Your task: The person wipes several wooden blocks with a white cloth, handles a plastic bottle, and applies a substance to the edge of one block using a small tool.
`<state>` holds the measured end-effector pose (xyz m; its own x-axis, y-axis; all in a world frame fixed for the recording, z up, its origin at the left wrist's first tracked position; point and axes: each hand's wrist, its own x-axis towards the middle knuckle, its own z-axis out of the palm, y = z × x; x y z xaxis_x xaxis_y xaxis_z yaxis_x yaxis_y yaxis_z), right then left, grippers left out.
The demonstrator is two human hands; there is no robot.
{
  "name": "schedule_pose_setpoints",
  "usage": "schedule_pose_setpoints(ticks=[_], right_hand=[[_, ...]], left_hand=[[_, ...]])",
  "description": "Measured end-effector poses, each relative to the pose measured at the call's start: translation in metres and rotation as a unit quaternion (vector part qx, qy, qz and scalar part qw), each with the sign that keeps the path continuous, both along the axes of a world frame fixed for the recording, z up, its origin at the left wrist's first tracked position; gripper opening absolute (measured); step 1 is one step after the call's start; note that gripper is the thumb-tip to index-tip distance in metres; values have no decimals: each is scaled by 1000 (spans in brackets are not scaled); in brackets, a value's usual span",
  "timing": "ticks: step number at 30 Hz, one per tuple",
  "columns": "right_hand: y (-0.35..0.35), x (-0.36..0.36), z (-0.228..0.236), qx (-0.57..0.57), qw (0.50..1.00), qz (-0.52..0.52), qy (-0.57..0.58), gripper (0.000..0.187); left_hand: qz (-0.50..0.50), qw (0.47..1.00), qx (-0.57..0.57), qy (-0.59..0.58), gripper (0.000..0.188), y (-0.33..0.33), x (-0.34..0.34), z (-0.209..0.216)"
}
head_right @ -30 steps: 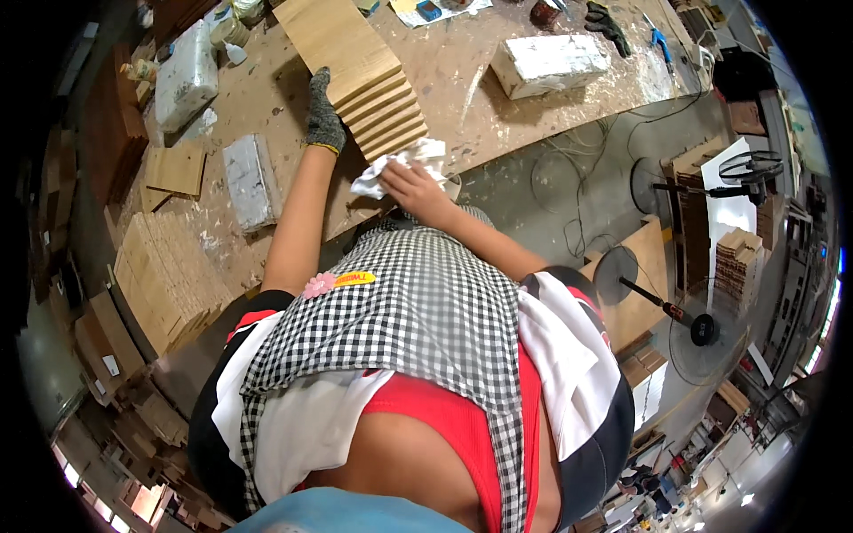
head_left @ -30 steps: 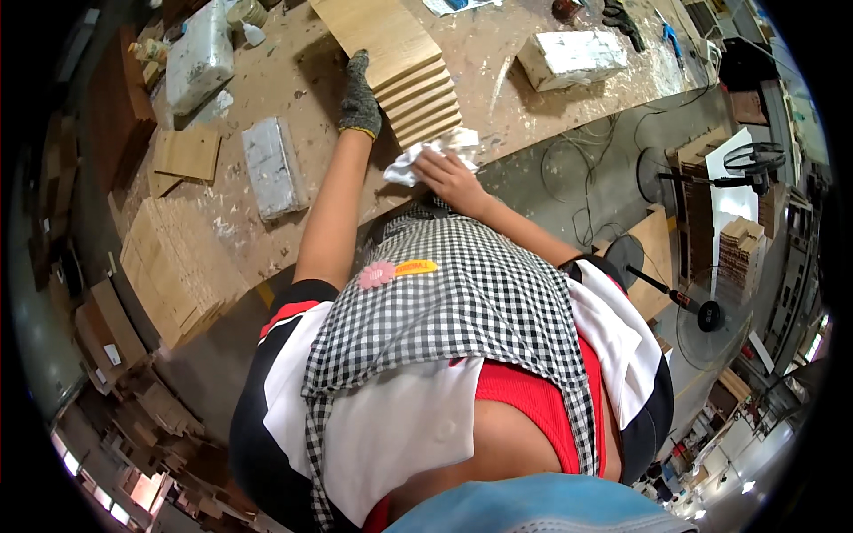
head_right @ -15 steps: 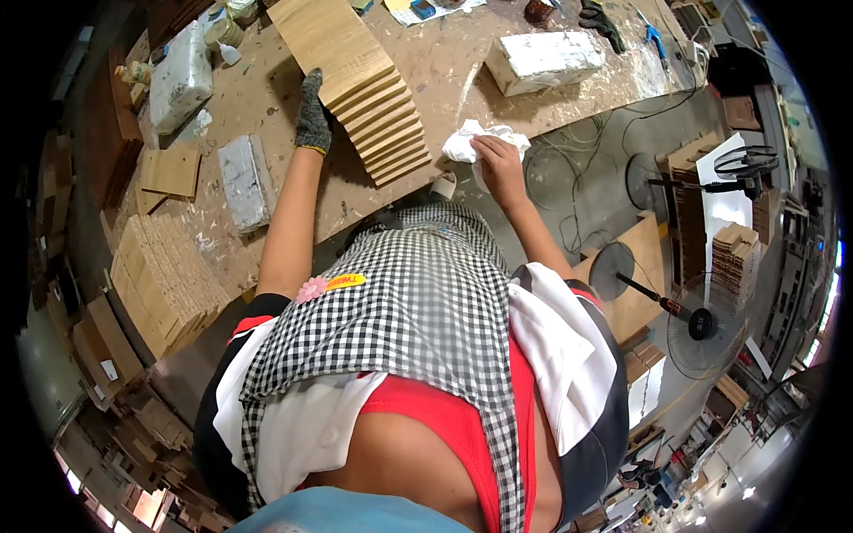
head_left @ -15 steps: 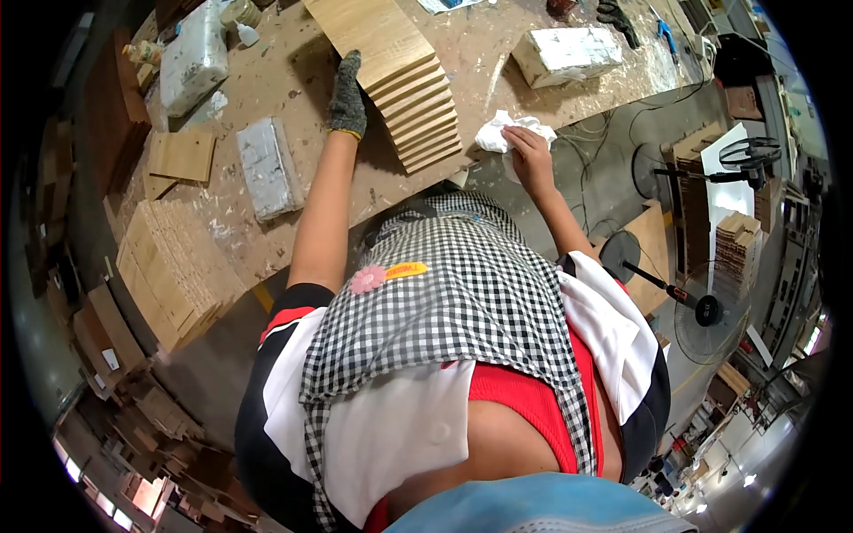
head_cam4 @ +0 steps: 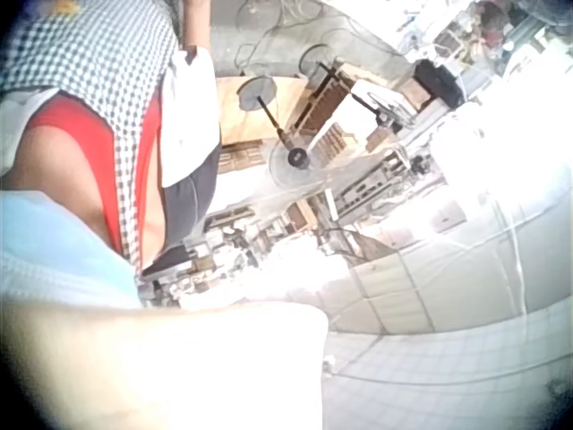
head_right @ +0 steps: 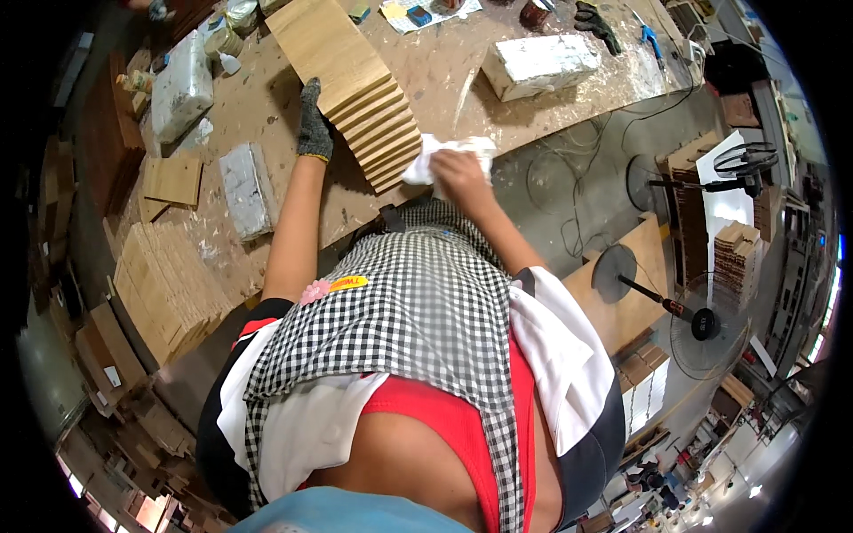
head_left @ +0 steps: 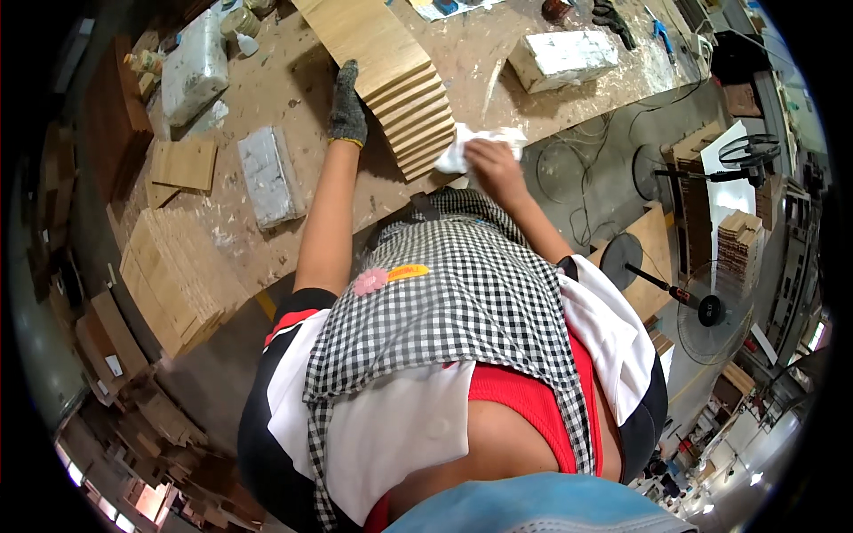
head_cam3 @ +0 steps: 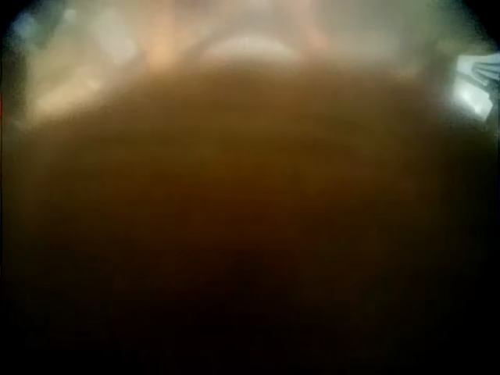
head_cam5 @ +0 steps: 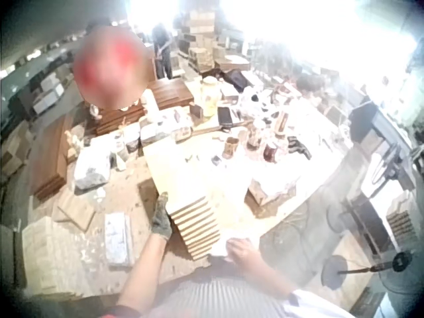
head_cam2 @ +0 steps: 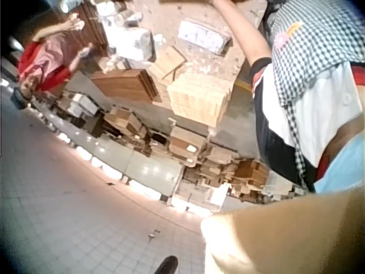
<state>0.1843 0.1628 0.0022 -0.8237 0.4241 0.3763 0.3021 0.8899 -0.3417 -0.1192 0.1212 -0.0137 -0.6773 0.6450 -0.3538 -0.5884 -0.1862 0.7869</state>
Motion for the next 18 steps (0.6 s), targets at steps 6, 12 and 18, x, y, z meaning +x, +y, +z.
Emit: schedule_pose_setpoints(ticks=[6,12,18], right_hand=[[4,-16,0,-40,994,103,20,27],[64,8,11,8,993,-108,-42,36],[76,-81,54,-203,964,-102,135,45]], left_hand=[[-5,999,40,23,60,3,-12,-17],[-13,999,37,4,62,0,-11,-12],[-22,998,53,-29,66,-22,1,-6]])
